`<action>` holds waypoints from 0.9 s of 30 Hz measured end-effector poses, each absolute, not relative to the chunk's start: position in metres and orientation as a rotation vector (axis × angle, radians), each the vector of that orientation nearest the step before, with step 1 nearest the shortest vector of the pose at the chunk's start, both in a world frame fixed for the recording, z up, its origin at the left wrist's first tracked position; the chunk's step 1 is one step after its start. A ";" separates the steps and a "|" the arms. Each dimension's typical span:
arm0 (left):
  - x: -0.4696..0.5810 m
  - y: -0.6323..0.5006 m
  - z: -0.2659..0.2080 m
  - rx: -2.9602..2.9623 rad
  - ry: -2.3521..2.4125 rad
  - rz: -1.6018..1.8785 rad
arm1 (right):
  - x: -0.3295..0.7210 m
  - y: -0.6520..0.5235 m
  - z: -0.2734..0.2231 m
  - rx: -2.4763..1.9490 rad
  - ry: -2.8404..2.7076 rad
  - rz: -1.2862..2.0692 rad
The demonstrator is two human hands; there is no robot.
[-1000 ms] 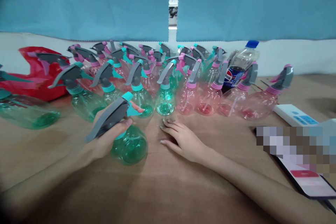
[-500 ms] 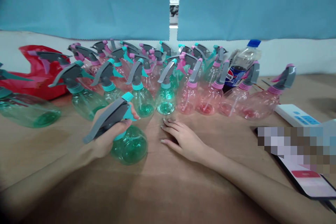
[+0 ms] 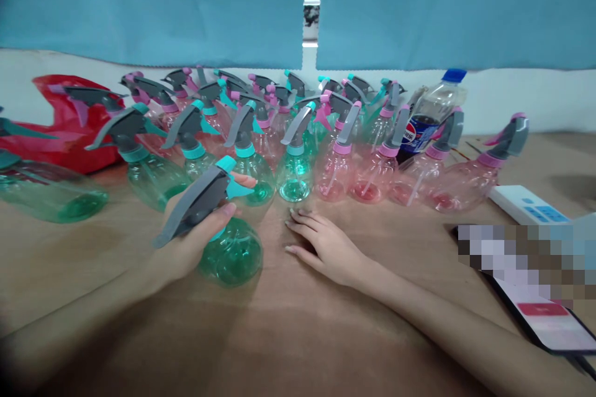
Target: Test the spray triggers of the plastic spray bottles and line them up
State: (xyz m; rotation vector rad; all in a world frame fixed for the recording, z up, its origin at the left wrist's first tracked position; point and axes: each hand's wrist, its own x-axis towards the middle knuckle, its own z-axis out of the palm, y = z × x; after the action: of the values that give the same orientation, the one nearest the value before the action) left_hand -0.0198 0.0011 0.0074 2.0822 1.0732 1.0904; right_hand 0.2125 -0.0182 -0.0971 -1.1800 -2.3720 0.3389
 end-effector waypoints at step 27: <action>-0.021 0.001 0.003 2.025 1.051 1.093 | 0.212 -0.019 -0.095 -1.183 -2.366 0.338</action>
State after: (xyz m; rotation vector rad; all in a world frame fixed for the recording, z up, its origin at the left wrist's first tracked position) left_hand -0.0206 0.0009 0.0032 2.0250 1.0513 1.0935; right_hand 0.2117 -0.0192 -0.0952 -1.1833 -2.3663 0.3382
